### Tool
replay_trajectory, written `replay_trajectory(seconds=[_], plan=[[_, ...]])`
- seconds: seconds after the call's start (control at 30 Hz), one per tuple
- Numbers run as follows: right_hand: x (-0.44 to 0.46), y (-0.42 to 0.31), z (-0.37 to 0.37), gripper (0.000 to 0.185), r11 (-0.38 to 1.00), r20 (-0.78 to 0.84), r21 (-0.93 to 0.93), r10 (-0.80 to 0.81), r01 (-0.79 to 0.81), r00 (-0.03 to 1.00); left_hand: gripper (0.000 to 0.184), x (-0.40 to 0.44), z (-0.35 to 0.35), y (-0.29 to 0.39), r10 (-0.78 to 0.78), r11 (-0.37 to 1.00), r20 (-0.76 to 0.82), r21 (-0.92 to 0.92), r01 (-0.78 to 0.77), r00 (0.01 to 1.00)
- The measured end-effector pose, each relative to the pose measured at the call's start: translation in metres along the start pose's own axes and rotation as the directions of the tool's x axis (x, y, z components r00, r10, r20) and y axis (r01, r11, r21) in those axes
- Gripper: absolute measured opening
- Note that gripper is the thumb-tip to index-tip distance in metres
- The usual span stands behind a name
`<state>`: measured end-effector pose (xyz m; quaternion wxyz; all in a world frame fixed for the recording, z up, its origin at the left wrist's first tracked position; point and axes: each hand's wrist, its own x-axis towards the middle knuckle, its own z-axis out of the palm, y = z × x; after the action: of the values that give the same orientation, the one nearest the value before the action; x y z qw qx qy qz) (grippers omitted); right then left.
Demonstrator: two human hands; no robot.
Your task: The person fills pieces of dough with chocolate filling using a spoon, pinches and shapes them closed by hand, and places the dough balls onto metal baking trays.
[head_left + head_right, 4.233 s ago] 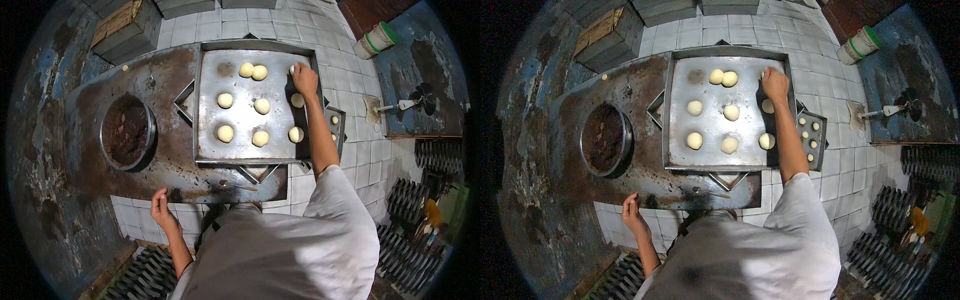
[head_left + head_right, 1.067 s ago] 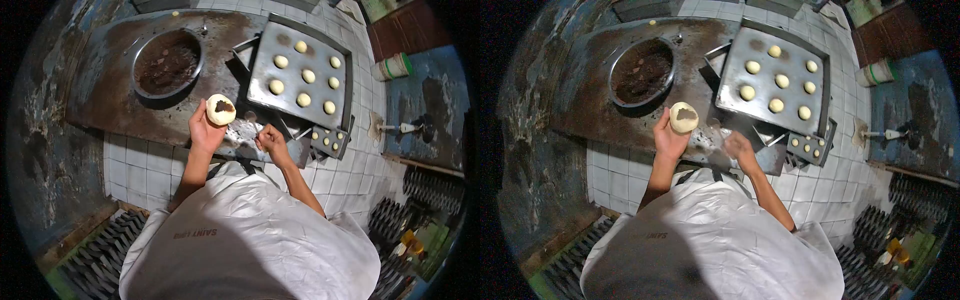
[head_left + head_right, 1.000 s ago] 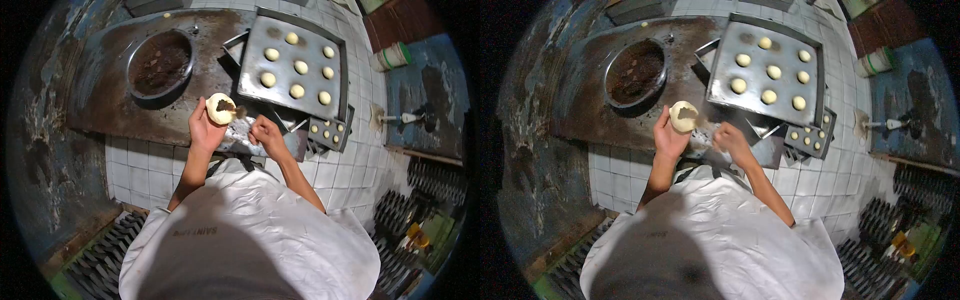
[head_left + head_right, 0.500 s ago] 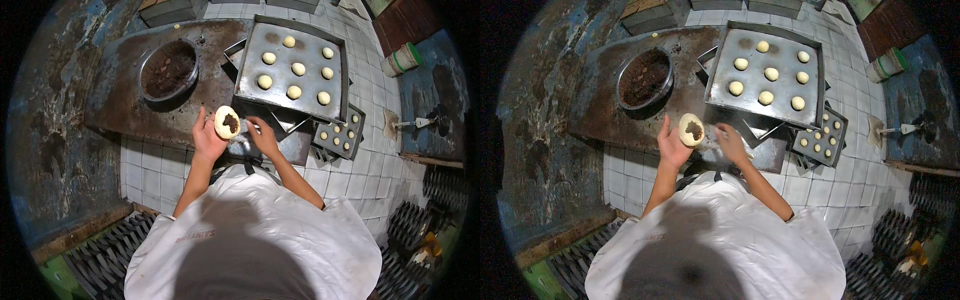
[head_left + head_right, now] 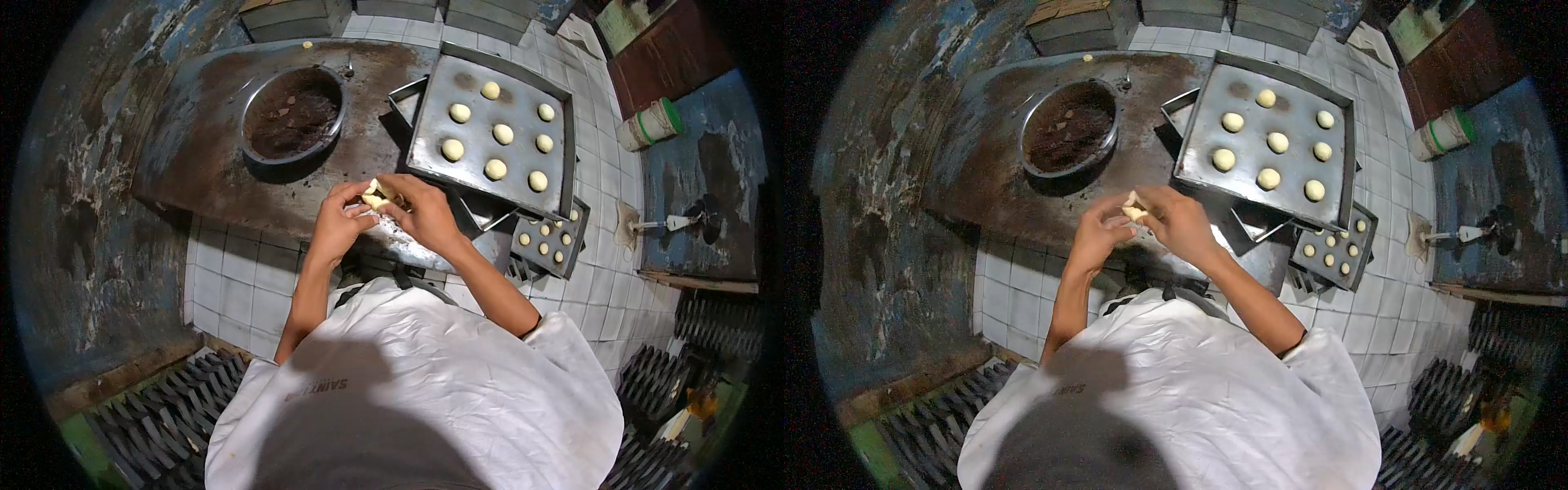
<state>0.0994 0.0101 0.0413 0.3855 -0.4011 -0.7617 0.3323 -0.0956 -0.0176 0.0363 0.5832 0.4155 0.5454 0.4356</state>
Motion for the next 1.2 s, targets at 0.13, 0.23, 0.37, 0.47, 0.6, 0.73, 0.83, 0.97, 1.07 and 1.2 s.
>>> replay_trajectory(seconds=[0.13, 0.23, 0.37, 0.47, 0.6, 0.73, 0.83, 0.97, 1.07, 1.2], plan=[[0.017, -0.024, 0.02, 0.035, 0.951, -0.049, 0.242, 0.212, -0.194, 0.976, 0.052, -0.002, -0.021, 0.021, 0.224, 0.974, -0.109, 0.061, -0.218, 0.968], [0.032, -0.065, 0.034, 0.036, 0.97, -0.127, 0.229, 0.106, -0.075, 0.986, 0.043, 0.008, -0.034, 0.02, 0.242, 0.929, -0.291, -0.206, -0.308, 0.925], [0.044, -0.078, 0.055, 0.038, 0.965, -0.015, 0.189, 0.185, -0.179, 0.983, 0.028, 0.01, -0.042, 0.024, 0.278, 0.764, -0.304, -0.505, -0.401, 0.911], [0.06, -0.092, 0.053, 0.032, 0.998, -0.201, -0.042, 0.033, -0.042, 0.979, 0.035, -0.001, -0.05, 0.048, 0.319, 0.694, -0.072, -0.661, -0.285, 0.945], [0.075, -0.099, 0.063, 0.02, 0.939, -0.272, 0.318, 0.223, -0.131, 0.936, 0.036, 0.002, -0.07, 0.063, 0.522, 0.644, 0.224, -0.736, -0.209, 0.823], [0.07, -0.108, 0.083, 0.018, 0.872, -0.216, 0.415, 0.372, -0.26, 0.903, 0.029, 0.004, -0.079, 0.055, 0.242, 0.668, 0.117, -0.74, -0.078, 0.963], [0.068, -0.111, 0.103, 0.022, 0.947, -0.327, 0.279, 0.253, -0.162, 0.911, 0.025, 0.01, -0.094, 0.034, 0.007, 0.665, 0.046, -0.746, 0.029, 0.999], [0.065, -0.117, 0.123, 0.025, 0.98, -0.336, -0.062, 0.158, -0.19, 0.928, 0.027, 0.01, -0.105, 0.038, 0.188, 0.696, 0.047, -0.711, -0.099, 0.981], [0.076, -0.116, 0.119, 0.023, 0.959, -0.474, -0.276, -0.082, -0.06, 0.877, 0.028, 0.011, -0.111, 0.041, 0.269, 0.712, 0.105, -0.691, -0.124, 0.957], [0.078, -0.109, 0.117, 0.02, 0.85, -0.194, 0.449, 0.392, -0.274, 0.899, 0.03, 0.007, -0.119, 0.051, 0.5, 0.742, 0.199, -0.601, -0.298, 0.843]])
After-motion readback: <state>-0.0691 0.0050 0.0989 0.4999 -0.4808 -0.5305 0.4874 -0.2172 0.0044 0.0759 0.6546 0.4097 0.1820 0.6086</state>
